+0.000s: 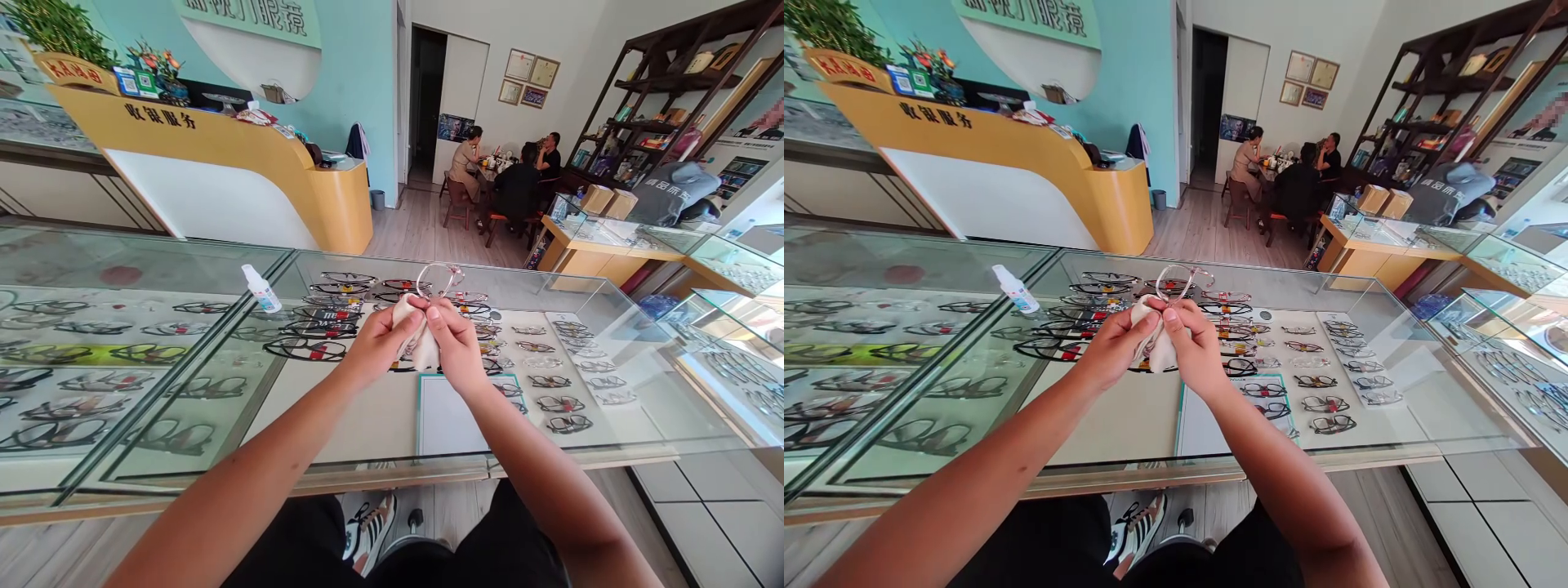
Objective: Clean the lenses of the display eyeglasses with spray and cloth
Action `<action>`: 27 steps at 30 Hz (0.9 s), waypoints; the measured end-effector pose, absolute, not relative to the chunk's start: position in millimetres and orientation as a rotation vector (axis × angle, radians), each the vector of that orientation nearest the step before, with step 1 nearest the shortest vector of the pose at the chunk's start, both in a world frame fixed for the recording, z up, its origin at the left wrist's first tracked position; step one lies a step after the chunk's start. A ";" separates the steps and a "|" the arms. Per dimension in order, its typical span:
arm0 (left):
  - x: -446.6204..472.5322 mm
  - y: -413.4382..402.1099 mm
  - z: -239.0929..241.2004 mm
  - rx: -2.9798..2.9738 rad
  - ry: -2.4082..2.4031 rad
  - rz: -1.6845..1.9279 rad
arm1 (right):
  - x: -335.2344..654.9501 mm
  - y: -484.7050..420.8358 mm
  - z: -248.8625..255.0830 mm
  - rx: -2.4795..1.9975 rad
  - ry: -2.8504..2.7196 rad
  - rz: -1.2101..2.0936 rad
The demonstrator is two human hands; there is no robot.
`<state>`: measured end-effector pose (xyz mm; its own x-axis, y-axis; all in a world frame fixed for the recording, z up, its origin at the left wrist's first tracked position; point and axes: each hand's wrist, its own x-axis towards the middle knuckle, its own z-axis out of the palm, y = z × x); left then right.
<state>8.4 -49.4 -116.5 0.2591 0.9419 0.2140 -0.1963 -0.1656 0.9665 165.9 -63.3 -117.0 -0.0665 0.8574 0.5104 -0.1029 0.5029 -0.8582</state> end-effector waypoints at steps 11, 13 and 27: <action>-10.2 -42.2 -112.0 1.425 0.652 0.903 | 180.5 -43.6 -119.3 -0.712 -1.313 0.976; -7.2 -43.0 -111.9 1.459 0.645 0.937 | 179.2 -44.3 -120.2 -0.705 -1.321 0.953; -2.0 -46.3 -120.8 1.372 0.709 1.012 | 177.4 -50.6 -117.6 -0.697 -1.338 0.915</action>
